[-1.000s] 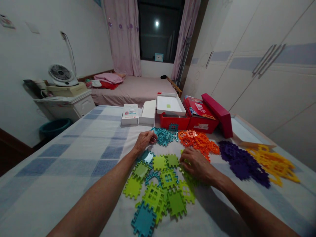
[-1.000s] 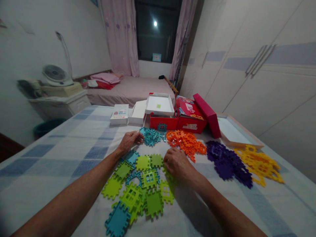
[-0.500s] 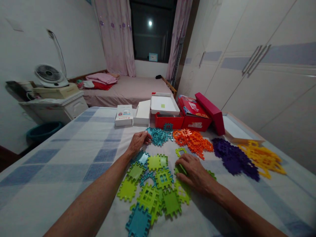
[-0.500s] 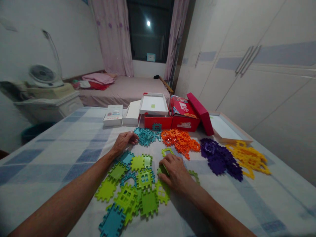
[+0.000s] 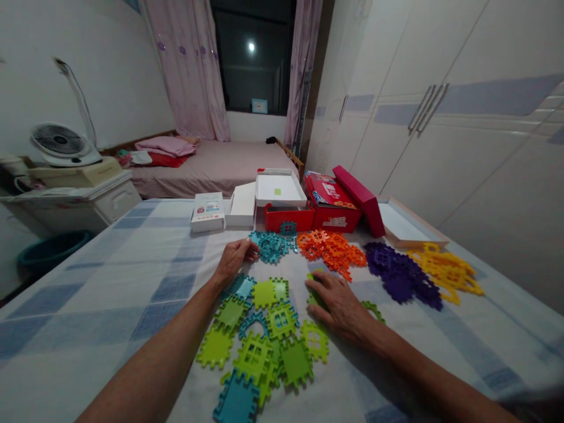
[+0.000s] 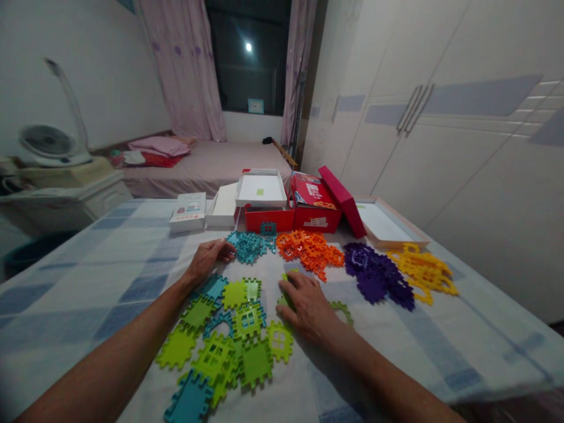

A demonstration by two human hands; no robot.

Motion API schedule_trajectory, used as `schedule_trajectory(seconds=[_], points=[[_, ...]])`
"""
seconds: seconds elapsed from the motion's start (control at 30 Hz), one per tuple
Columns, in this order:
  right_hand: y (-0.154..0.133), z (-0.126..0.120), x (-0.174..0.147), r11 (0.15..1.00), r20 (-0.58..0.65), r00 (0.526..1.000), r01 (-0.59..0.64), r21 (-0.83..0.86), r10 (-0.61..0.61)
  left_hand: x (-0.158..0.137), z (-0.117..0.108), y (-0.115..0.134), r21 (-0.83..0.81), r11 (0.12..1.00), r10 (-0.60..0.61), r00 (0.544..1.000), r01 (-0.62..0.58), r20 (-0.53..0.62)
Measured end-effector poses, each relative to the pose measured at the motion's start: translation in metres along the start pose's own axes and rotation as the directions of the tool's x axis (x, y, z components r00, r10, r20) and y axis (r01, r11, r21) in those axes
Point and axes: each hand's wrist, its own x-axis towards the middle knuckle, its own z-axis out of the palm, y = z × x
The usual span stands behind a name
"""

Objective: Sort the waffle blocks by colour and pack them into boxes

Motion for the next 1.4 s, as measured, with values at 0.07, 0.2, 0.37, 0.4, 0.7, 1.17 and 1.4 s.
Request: schedule_trajectory(seconds=[0.07,0.2,0.37,0.4,0.7,1.17,1.4], points=[[0.003,-0.002,-0.016,1.0,-0.016,1.0,-0.001,0.0,0.001,0.001,0.0,-0.001,0.008,1.0,0.002,1.0,-0.002,0.0],[0.019,-0.005,-0.045,0.999,-0.044,0.999,-0.028,-0.021,0.027,0.002,-0.001,-0.003,0.017,1.0,0.007,1.0,-0.007,-0.001],[0.021,-0.013,-0.048,0.999,-0.125,0.992,-0.032,-0.02,0.029,0.004,-0.001,-0.006,-0.002,1.0,0.021,1.0,-0.021,0.012],[0.015,-0.014,-0.043,1.0,-0.121,0.993,0.011,0.003,-0.011,0.005,-0.001,-0.006,-0.001,1.0,0.022,1.0,-0.022,0.013],[-0.051,-0.001,0.009,0.898,0.051,0.901,0.423,0.119,-0.431,0.005,-0.003,-0.01,0.002,0.999,0.034,0.999,-0.035,0.026],[0.004,-0.022,-0.032,0.999,-0.052,0.999,0.001,0.049,0.002,0.003,0.0,-0.004,-0.003,1.0,0.011,1.0,-0.011,0.006],[-0.045,-0.003,0.008,0.999,0.076,0.997,-0.008,0.047,0.004,0.003,-0.002,-0.006,0.008,1.0,0.019,1.0,-0.019,0.013]])
